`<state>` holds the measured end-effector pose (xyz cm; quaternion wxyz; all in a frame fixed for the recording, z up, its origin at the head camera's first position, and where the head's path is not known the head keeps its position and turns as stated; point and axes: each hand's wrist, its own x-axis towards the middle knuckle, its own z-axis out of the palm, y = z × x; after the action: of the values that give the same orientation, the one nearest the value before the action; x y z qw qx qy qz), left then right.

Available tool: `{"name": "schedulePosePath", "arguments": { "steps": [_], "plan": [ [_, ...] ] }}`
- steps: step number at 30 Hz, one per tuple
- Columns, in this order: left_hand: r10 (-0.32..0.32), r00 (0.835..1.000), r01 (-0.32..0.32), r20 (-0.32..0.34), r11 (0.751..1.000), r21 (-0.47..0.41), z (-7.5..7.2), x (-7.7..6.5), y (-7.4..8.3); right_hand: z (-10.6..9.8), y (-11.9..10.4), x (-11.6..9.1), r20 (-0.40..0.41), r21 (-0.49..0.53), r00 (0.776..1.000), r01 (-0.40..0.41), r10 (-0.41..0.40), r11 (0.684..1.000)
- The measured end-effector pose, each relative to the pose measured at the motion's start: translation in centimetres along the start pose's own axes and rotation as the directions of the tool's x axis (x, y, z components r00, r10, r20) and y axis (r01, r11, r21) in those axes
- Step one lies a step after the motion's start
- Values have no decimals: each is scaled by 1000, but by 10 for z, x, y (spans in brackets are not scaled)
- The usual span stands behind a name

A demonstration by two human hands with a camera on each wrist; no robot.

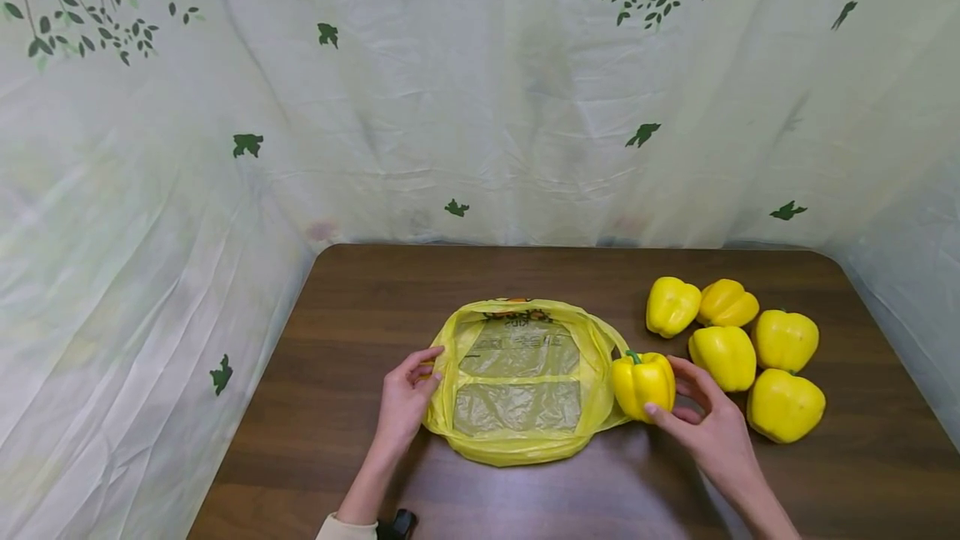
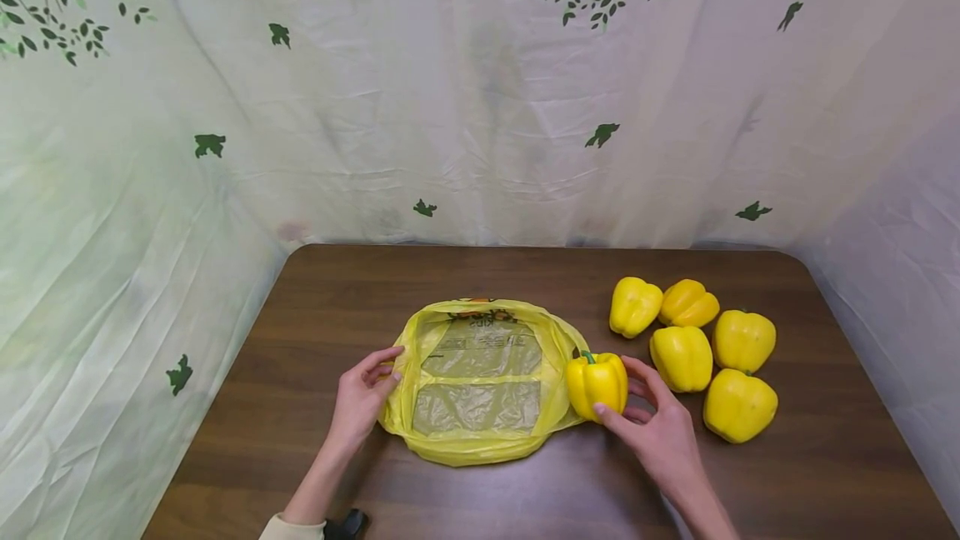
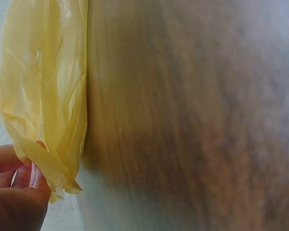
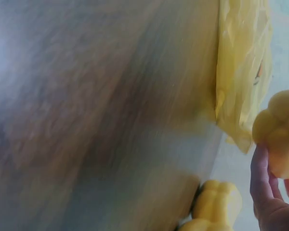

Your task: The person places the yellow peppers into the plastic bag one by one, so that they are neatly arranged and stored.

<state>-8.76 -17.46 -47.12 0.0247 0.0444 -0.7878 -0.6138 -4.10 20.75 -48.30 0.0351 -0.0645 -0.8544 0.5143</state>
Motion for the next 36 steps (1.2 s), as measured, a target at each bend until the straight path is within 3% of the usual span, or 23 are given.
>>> {"name": "schedulePosePath", "arguments": {
  "steps": [9,22,36],
  "plan": [
    [3,1000,-3,-6,1000,-16,1,1,-2,9,-5,4,26,45,999,18,-19,999],
    [-3,1000,3,-5,999,-32,1,1,-1,20,-16,13,80,108,990,108,-117,988],
    [-2,1000,2,-7,999,-33,1,1,-3,30,-18,22,131,144,982,120,-139,982]
  ]
}}
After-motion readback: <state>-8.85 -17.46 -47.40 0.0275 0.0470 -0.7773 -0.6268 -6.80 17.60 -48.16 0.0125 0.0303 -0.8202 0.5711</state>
